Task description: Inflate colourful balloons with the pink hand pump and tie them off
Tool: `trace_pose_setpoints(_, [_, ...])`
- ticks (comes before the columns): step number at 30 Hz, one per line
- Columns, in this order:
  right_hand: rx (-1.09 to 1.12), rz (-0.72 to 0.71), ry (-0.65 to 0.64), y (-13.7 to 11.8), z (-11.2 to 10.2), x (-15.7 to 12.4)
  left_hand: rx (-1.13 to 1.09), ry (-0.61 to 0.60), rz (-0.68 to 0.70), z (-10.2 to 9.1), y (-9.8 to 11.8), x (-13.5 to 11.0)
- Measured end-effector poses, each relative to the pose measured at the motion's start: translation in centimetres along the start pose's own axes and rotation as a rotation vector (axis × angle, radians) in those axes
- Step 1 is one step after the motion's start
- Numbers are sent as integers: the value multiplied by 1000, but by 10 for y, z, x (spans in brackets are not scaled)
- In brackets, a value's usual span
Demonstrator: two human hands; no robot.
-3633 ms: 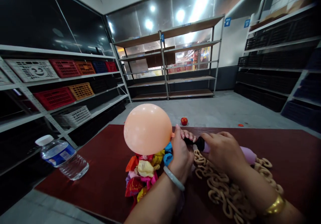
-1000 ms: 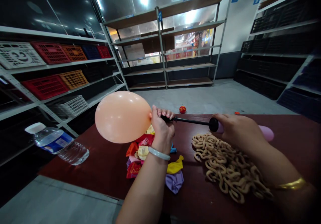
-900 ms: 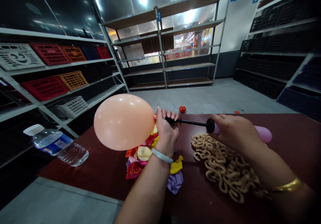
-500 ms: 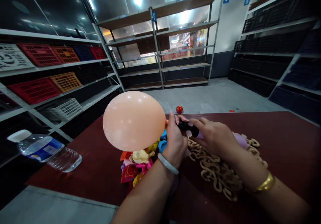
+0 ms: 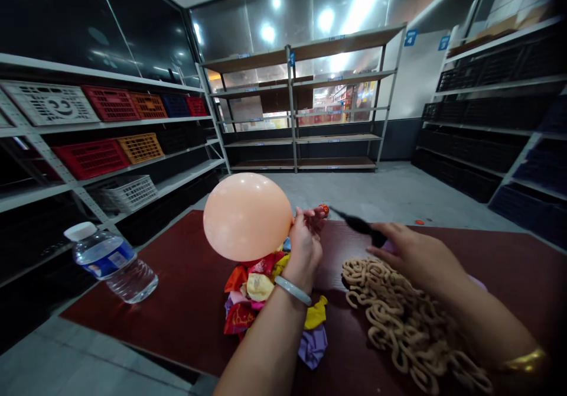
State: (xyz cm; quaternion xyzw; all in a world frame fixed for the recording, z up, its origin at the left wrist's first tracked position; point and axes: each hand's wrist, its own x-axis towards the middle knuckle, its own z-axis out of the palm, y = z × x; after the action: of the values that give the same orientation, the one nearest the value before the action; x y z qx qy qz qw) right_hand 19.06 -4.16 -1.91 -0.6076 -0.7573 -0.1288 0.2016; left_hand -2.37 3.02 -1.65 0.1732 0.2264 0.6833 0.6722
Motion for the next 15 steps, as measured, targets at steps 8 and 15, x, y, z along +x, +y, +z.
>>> trace_pose_setpoints(8, [2, 491, -62, 132, 2, -58, 136, -150, -169, 4, -9, -7])
trace_pose_setpoints(15, [-150, 477, -95, 135, 1, -76, 345, -315, -177, 5, -16, -17])
